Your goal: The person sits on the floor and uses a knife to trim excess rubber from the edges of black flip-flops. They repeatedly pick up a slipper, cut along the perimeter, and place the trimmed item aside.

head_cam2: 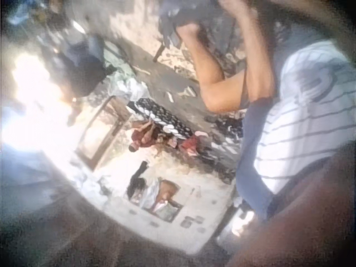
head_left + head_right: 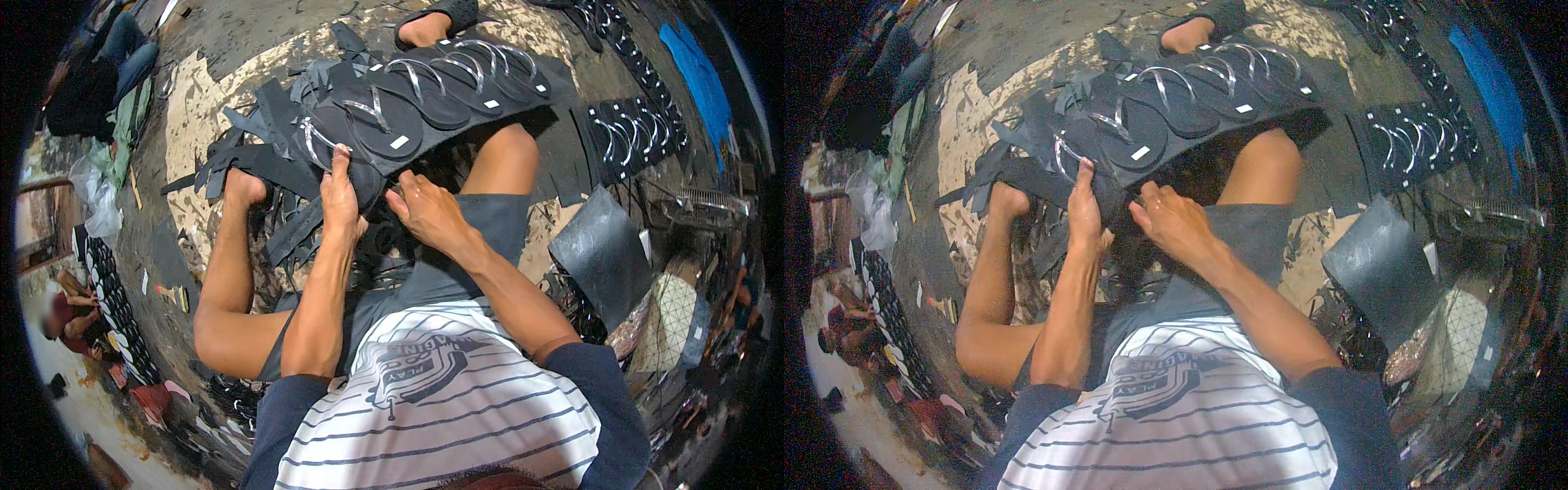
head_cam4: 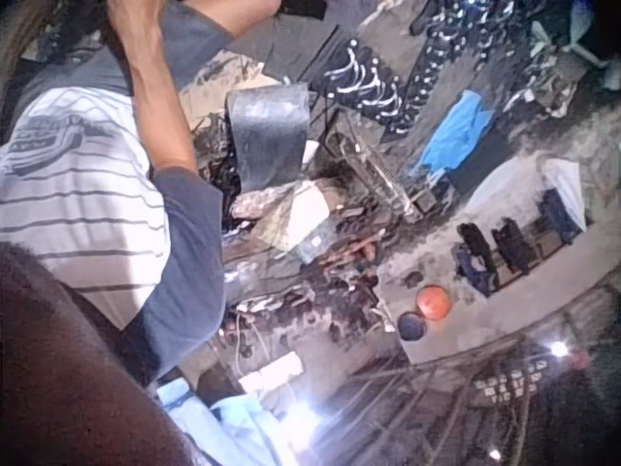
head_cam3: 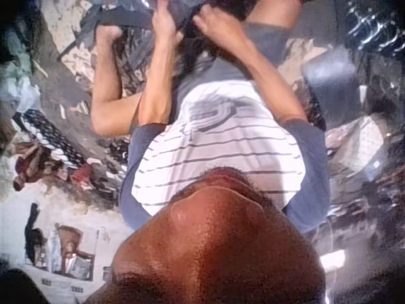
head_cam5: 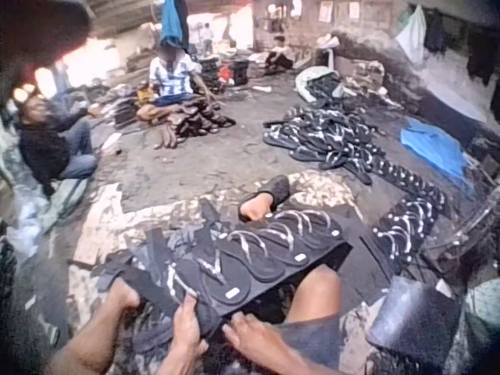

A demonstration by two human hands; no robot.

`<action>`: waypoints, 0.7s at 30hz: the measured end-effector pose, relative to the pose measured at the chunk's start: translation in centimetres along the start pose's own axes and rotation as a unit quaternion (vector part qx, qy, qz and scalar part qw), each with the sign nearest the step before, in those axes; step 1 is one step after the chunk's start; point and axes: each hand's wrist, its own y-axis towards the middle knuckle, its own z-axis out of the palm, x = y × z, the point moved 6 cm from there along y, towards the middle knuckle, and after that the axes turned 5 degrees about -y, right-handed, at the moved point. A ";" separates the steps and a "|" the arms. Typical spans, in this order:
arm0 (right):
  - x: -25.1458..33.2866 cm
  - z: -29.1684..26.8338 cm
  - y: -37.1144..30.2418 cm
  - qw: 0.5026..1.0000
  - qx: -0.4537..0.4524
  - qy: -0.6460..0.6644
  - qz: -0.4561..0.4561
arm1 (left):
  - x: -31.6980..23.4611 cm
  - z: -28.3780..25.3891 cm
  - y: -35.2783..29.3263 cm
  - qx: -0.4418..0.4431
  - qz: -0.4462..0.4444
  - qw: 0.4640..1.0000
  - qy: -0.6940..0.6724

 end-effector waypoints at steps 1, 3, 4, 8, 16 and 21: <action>-1.2 1.6 0.8 1.000 0.023 -0.013 0.008 | 0.2 0.1 0.0 0.009 0.005 1.000 0.006; -3.2 3.4 2.0 0.998 0.050 0.021 -0.014 | 1.3 0.2 -0.5 0.010 0.030 0.999 0.035; -3.6 4.4 2.0 0.997 -0.019 0.050 -0.059 | 2.1 -0.4 -0.3 0.014 0.033 0.999 0.020; -1.5 2.8 3.5 0.913 -0.324 0.013 -0.248 | 2.4 -0.4 -0.5 0.005 0.001 1.000 -0.005; -4.2 8.6 18.7 0.991 0.074 0.109 0.013 | 1.4 -3.3 -7.9 0.031 -0.030 0.999 0.017; 6.6 8.2 14.0 0.808 0.225 0.541 0.067 | -3.4 -8.4 -11.0 0.093 -0.028 0.977 -0.187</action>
